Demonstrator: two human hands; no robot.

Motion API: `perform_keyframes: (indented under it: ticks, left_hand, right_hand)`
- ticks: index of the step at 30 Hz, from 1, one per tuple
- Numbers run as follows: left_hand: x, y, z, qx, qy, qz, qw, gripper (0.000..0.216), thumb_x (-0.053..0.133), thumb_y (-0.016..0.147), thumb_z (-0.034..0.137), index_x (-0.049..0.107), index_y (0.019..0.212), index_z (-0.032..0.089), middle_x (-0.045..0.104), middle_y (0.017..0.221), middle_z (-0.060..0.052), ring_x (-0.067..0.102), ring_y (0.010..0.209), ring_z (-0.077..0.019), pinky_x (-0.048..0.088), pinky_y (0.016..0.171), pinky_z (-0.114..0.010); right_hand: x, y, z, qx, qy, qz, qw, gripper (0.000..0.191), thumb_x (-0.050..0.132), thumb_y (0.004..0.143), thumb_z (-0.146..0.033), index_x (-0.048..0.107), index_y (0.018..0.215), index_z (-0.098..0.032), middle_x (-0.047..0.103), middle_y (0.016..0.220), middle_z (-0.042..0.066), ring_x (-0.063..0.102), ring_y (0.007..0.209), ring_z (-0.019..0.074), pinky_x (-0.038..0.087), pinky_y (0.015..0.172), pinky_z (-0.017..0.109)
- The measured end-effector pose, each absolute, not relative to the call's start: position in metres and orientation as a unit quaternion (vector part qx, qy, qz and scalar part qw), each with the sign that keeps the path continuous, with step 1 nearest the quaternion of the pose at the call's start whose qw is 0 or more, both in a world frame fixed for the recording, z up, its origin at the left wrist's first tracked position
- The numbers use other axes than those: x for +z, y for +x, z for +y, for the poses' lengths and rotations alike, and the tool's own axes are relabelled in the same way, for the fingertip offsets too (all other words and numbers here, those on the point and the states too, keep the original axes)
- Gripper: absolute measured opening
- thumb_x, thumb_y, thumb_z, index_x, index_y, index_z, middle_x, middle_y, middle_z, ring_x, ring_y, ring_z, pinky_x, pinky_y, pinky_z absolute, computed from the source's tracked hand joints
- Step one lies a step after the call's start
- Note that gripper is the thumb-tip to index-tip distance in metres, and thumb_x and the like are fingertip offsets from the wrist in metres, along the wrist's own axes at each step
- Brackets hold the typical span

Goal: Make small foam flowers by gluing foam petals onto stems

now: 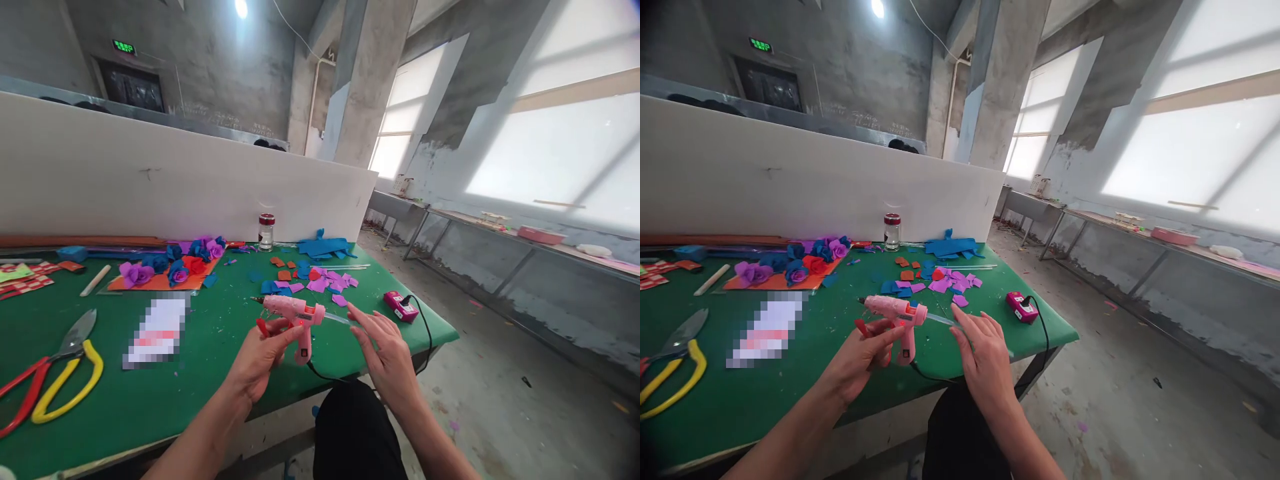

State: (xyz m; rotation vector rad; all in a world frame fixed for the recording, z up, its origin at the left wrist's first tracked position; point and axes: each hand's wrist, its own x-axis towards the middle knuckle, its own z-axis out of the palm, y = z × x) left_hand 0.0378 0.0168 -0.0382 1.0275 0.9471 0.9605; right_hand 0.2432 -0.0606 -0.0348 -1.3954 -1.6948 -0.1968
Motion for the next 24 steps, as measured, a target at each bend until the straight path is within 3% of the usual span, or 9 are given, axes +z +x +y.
perform_keyframes:
  ticks: [2, 6, 11, 16, 24]
  left_hand:
    - [-0.039, 0.038, 0.016, 0.413, 0.483, 0.412, 0.653, 0.043, 0.081, 0.059, 0.050, 0.072, 0.083, 0.016, 0.040, 0.051, 0.008, 0.019, 0.047, -0.0048, 0.015, 0.047, -0.023]
    - [-0.043, 0.039, 0.012, 0.384, 0.531, 0.393, 0.645, 0.039, 0.079, 0.063, 0.048, 0.074, 0.085, 0.016, 0.052, 0.063, 0.002, 0.025, 0.051, -0.0060, 0.017, 0.048, -0.023]
    - [-0.044, 0.040, 0.012, 0.400, 0.510, 0.410, 0.642, 0.039, 0.078, 0.063, 0.048, 0.074, 0.086, 0.017, 0.054, 0.064, 0.002, 0.025, 0.051, -0.0066, 0.017, 0.048, -0.024]
    - [-0.040, 0.034, 0.016, 0.376, 0.554, 0.383, 0.637, 0.035, 0.077, 0.065, 0.045, 0.074, 0.086, 0.018, 0.058, 0.070, 0.000, 0.030, 0.054, -0.0078, 0.020, 0.049, -0.023]
    - [-0.036, 0.032, 0.014, 0.370, 0.565, 0.375, 0.635, 0.036, 0.078, 0.065, 0.044, 0.073, 0.089, 0.017, 0.062, 0.075, -0.002, 0.031, 0.052, -0.0068, 0.019, 0.047, -0.024]
  right_hand:
    - [-0.033, 0.248, -0.055, -0.034, -0.561, -0.701, 0.439, 0.031, 0.047, 0.096, -0.027, 0.062, 0.124, -0.027, 0.071, 0.104, 0.004, 0.063, 0.097, 0.0196, 0.043, 0.095, 0.036]
    - [-0.030, 0.244, -0.053, 0.047, -0.551, -0.698, 0.455, 0.026, 0.049, 0.095, -0.030, 0.071, 0.107, -0.022, 0.069, 0.085, 0.004, 0.063, 0.075, 0.0162, 0.048, 0.067, 0.025]
    - [-0.032, 0.241, -0.060, 0.098, -0.551, -0.689, 0.460, 0.025, 0.051, 0.094, -0.029, 0.070, 0.108, -0.020, 0.068, 0.087, 0.004, 0.062, 0.075, 0.0156, 0.046, 0.068, 0.024]
    - [-0.033, 0.243, -0.060, 0.105, -0.559, -0.679, 0.464, 0.024, 0.052, 0.093, -0.028, 0.074, 0.095, -0.019, 0.065, 0.073, 0.002, 0.056, 0.062, 0.0134, 0.040, 0.057, 0.023]
    - [-0.024, 0.240, -0.059, 0.102, -0.558, -0.686, 0.455, 0.024, 0.051, 0.092, -0.030, 0.073, 0.090, -0.018, 0.064, 0.071, 0.003, 0.056, 0.063, 0.0143, 0.041, 0.057, 0.024]
